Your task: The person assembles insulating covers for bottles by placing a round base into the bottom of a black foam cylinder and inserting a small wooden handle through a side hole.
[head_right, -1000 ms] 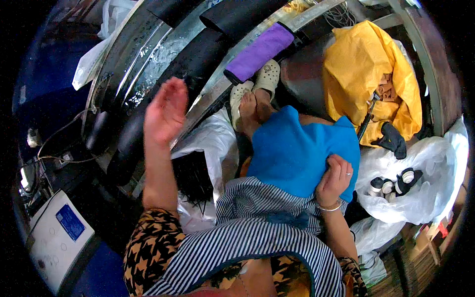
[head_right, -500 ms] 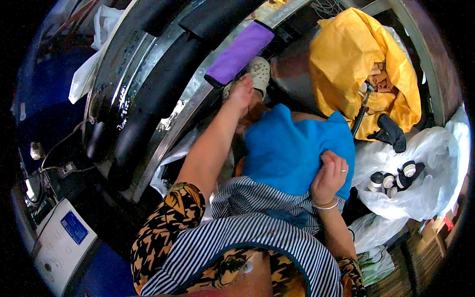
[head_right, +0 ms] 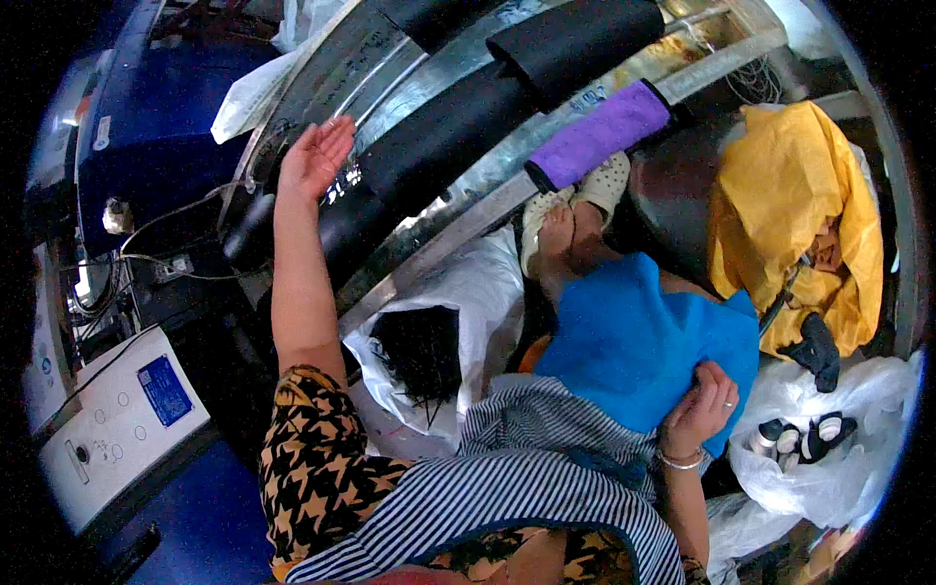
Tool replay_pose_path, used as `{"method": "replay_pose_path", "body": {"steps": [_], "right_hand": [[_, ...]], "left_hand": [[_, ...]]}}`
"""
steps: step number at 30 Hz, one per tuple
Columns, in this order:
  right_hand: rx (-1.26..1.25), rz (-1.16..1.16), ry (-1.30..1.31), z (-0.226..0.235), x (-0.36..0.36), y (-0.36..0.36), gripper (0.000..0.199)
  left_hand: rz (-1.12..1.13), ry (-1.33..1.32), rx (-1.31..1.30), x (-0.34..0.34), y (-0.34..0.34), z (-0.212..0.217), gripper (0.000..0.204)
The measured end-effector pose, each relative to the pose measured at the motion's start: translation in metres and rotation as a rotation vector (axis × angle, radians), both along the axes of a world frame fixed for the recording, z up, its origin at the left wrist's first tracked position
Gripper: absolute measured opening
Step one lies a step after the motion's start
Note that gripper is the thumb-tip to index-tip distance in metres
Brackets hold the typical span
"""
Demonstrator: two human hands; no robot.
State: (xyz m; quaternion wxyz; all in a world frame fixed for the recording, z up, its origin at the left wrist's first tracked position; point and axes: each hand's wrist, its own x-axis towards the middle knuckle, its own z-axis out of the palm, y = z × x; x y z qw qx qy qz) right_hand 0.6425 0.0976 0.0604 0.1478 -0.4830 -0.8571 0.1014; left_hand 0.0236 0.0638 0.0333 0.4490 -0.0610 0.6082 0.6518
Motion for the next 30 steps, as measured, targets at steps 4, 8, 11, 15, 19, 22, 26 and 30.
{"method": "replay_pose_path", "body": {"steps": [4, 8, 11, 15, 19, 22, 26, 30], "right_hand": [[-0.002, 0.007, -0.036, 0.003, -0.004, 0.001, 0.018], [0.003, 0.011, -0.027, 0.009, -0.012, 0.001, 0.018], [0.022, -0.002, -0.027, 0.011, -0.014, 0.000, 0.018], [0.034, -0.006, -0.042, 0.006, -0.007, -0.002, 0.020], [0.019, -0.003, -0.057, 0.008, -0.007, 0.000, 0.024], [0.015, -0.013, -0.007, 0.007, -0.003, 0.000, 0.023], [0.034, -0.050, -0.020, 0.003, 0.007, -0.002, 0.020], [0.030, -0.054, -0.001, 0.005, 0.013, 0.000, 0.019]], "left_hand": [[-0.199, -0.139, -0.322, -0.067, -0.019, -0.082, 0.042], [-0.206, -0.201, -0.398, -0.067, -0.021, -0.124, 0.038], [-0.191, -0.281, -0.089, -0.047, 0.002, -0.100, 0.030], [-0.301, -0.511, 0.413, -0.012, 0.003, -0.021, 0.024], [-0.342, -0.652, 0.496, 0.098, -0.012, 0.039, 0.033], [-0.357, -0.797, 0.542, 0.180, -0.025, 0.040, 0.038], [-0.246, -0.841, 0.353, 0.270, -0.012, -0.024, 0.044], [-0.308, -0.686, 0.170, 0.313, 0.027, -0.150, 0.048]]}}
